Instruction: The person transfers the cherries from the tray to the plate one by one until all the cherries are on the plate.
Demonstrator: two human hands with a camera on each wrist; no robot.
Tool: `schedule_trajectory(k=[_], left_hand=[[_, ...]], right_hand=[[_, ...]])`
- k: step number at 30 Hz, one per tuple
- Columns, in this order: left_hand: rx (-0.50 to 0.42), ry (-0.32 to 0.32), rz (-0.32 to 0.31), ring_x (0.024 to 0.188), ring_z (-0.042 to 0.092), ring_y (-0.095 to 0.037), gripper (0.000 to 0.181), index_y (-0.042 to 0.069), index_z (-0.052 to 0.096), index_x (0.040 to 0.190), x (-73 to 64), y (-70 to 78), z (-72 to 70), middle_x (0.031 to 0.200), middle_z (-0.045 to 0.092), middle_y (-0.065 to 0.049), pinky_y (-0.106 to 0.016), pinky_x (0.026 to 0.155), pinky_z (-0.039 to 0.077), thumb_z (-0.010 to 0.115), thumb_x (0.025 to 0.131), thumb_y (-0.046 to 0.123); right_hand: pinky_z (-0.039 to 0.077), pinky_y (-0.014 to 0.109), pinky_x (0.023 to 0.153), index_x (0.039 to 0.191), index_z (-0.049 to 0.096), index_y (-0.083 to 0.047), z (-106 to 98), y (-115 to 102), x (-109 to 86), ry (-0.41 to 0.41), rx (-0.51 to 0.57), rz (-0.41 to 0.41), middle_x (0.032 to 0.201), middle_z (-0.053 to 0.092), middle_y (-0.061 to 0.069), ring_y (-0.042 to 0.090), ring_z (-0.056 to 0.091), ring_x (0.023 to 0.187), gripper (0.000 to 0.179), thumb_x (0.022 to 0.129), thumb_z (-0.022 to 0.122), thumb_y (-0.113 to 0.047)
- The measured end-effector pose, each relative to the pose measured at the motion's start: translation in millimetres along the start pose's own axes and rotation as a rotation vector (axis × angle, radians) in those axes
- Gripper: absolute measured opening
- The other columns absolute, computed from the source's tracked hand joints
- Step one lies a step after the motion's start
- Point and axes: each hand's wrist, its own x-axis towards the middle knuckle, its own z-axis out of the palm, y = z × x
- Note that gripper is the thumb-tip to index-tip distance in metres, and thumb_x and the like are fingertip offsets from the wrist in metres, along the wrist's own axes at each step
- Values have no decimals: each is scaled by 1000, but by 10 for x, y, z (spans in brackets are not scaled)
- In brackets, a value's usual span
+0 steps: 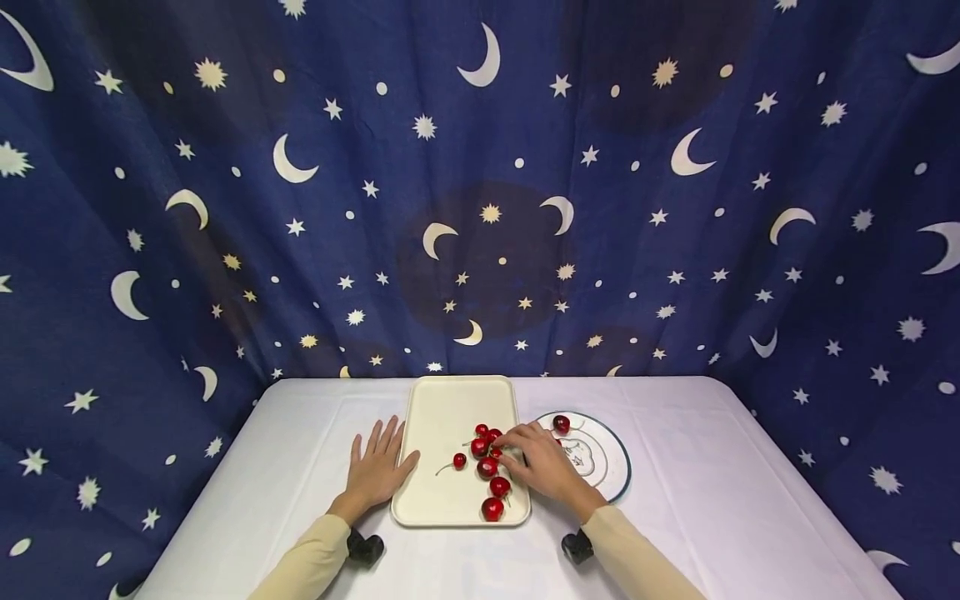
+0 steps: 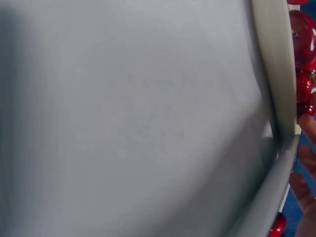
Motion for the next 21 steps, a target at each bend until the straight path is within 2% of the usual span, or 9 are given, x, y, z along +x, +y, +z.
schedule_trajectory(k=[5,13,16,21], left_hand=[[-9,-18,-5,162,16,-37,75,11,32,162,-15,19,-23,173,25,-9,-66,128,4,43,102,56],[-31,17,13,160,19,-39,73,9,35,160,-7,14,-44,171,29,-12,-67,127,4,46,102,53],[-12,-4,-1,162,15,-36,75,12,31,162,-1,10,-30,173,24,-8,-65,128,3,42,103,56],[-14,-2,-7,163,14,-35,74,13,31,163,3,-4,6,173,24,-7,-65,128,3,41,103,58]], right_hand=[[53,41,88,114,77,-19,38,19,-24,-32,-2,7,115,75,2,18,62,105,23,92,76,-24],[52,42,90,116,76,-18,64,31,25,-61,-24,18,113,74,0,18,61,104,27,91,77,-28],[51,42,90,113,76,-18,74,33,29,-63,-34,11,111,74,-1,18,61,104,26,89,78,-27],[50,39,88,108,75,-17,97,27,21,-51,-40,19,107,73,-4,16,61,102,22,88,80,-26]])
